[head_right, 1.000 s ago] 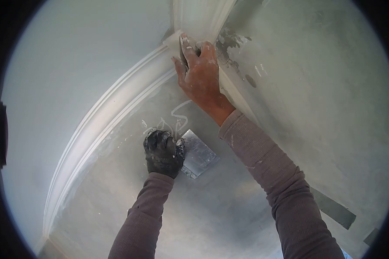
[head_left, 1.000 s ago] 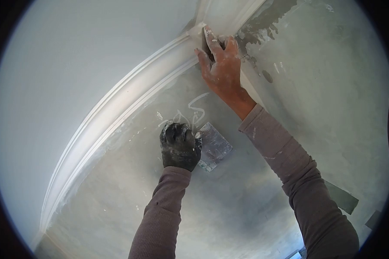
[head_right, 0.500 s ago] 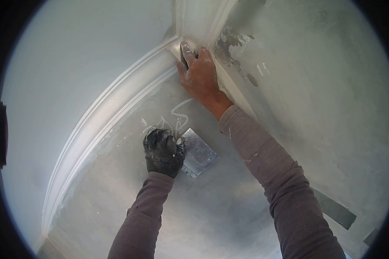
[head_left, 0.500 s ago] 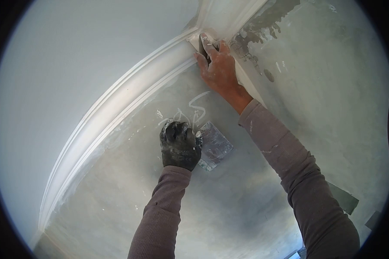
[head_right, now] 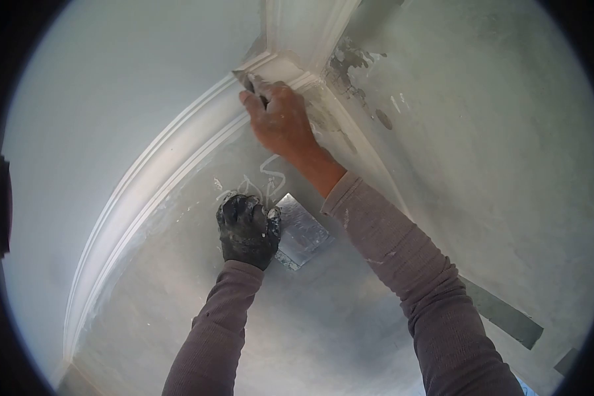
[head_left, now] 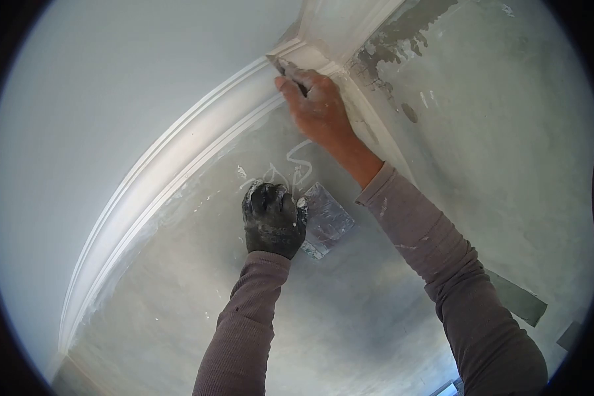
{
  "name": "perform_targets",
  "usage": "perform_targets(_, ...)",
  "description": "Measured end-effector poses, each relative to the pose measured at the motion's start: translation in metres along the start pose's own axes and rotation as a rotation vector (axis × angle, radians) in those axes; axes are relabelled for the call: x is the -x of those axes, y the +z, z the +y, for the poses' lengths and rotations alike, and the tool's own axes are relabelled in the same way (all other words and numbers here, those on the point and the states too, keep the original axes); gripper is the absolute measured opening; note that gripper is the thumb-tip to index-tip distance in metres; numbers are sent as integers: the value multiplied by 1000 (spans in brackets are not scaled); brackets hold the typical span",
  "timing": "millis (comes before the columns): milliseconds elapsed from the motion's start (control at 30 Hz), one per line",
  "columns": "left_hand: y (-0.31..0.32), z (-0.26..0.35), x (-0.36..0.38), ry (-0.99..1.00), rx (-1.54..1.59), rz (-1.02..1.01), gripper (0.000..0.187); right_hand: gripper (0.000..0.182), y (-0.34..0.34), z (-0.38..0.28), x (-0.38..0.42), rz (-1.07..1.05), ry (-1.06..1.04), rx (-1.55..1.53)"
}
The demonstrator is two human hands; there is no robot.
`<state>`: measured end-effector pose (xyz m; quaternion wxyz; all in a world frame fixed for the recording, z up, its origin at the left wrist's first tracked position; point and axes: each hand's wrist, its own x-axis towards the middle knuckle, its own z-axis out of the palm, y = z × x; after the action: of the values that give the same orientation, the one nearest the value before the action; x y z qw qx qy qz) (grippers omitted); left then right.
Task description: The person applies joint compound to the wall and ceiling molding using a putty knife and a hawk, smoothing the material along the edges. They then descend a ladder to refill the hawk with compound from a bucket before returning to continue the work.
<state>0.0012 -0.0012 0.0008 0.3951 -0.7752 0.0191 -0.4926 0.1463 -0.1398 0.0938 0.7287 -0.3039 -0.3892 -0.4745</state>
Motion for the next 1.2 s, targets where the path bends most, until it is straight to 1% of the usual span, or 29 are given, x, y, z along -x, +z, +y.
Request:
perform_targets(33,2,0,1,-2,-3,21,38,46,-2,1,-1,1,2,1)
perform_targets(67,3,0,1,-5,-7,43,37,46,-6,1,-2,-35,57,-62)
perform_targets(100,3,0,1,-4,-8,43,37,47,-9,2,-4,-71,109,-126)
perform_targets(133,2,0,0,-13,-6,25,37,47,-13,4,-7,-70,107,-127)
perform_targets(200,2,0,0,-21,-4,6,37,41,-26,9,-13,-147,376,-370)
perform_targets(267,3,0,1,-4,-12,63,37,39,-36,14,-21,-122,377,-328)
perform_targets(333,3,0,0,-12,-7,49,37,39,-40,14,-25,-100,380,-286)
perform_targets(400,3,0,1,-22,-3,33,37,38,-42,16,-26,-5,321,-221)
perform_targets(433,4,-1,1,-10,6,54,37,38,-44,22,-29,-7,320,-221)
perform_targets(500,4,-1,1,-1,15,76,36,45,-45,34,-35,105,248,-184)
perform_targets(600,1,0,0,-21,43,35,36,45,-39,38,-34,141,254,-177)
perform_targets(633,0,1,0,-17,24,19,35,45,-38,35,-32,140,255,-176)
perform_targets(700,0,0,0,-13,5,5,35,43,-35,27,-25,65,265,-106)
perform_targets(800,2,-1,1,-9,18,28,36,41,-11,11,-15,80,227,-53)
perform_targets(900,2,-1,0,-7,6,11,37,39,9,-8,-1,12,195,-128)
perform_targets(967,1,-1,1,-2,7,2,38,37,21,-20,8,17,180,-141)
perform_targets(1033,-1,0,0,-6,-4,4,37,37,20,-24,10,24,167,-153)
perform_targets(1133,-1,1,0,-12,-22,0,37,36,11,-20,5,-25,200,-210)
perform_targets(1200,-1,1,0,-12,-25,-4,37,34,0,-9,-4,-5,284,-270)
